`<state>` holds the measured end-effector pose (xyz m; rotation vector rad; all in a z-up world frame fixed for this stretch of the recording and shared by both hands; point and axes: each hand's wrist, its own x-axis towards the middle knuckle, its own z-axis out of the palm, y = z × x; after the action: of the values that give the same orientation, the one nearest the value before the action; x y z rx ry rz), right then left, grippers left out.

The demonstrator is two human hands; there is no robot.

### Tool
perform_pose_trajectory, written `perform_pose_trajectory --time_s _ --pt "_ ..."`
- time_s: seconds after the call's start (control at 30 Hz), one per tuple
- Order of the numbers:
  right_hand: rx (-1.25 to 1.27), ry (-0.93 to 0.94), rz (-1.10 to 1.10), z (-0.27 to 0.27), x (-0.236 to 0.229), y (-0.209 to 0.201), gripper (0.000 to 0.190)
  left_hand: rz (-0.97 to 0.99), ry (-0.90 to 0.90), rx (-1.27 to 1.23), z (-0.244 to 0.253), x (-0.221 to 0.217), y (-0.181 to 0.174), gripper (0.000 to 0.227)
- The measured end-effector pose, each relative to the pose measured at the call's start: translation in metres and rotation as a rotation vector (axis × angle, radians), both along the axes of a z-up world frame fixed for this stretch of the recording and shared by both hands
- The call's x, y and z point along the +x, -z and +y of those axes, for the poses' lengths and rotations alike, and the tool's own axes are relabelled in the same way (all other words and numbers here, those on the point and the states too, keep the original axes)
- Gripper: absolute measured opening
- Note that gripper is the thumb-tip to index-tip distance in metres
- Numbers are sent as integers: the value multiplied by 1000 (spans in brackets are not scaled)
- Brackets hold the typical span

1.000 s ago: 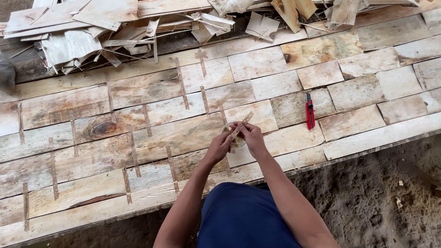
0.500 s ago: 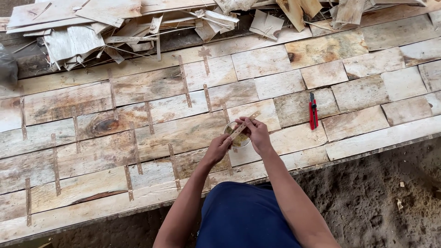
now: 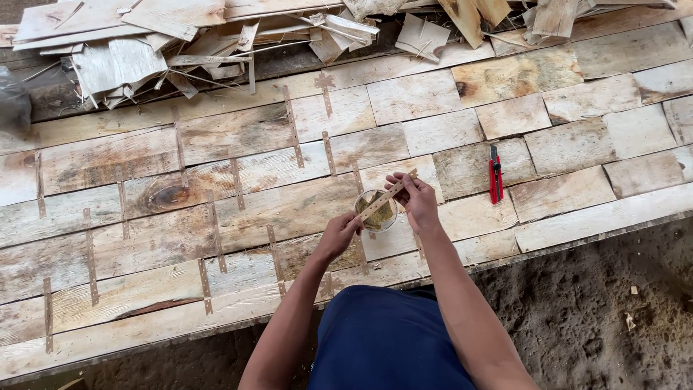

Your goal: The person applies adhesive to small strips of tape using a wooden stick and places them in a grid pattern on a wooden surface. The person repeats this process multiple times, ensuring each strip is properly aligned and pressed down.

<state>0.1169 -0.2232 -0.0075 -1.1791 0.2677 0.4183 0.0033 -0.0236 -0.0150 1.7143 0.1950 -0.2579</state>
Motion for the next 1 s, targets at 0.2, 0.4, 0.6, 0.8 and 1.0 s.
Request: perform_pose_trajectory --time_s 0.2,0.4,0.6,0.8,1.0 --pt "8 17 -16 -2 5 0 29 -19 15 -27 5 0 1 23" --pt "4 13 -33 -5 9 2 28 -7 -13 -14 6 -1 10 22" --pt "-25 23 -44 -7 10 0 27 -15 -26 39 7 0 18 23" --pt "-51 27 -51 -13 11 18 23 -7 -17 77 9 2 28 25" --pt "-99 42 -31 -19 9 19 22 15 29 55 11 3 17 29"
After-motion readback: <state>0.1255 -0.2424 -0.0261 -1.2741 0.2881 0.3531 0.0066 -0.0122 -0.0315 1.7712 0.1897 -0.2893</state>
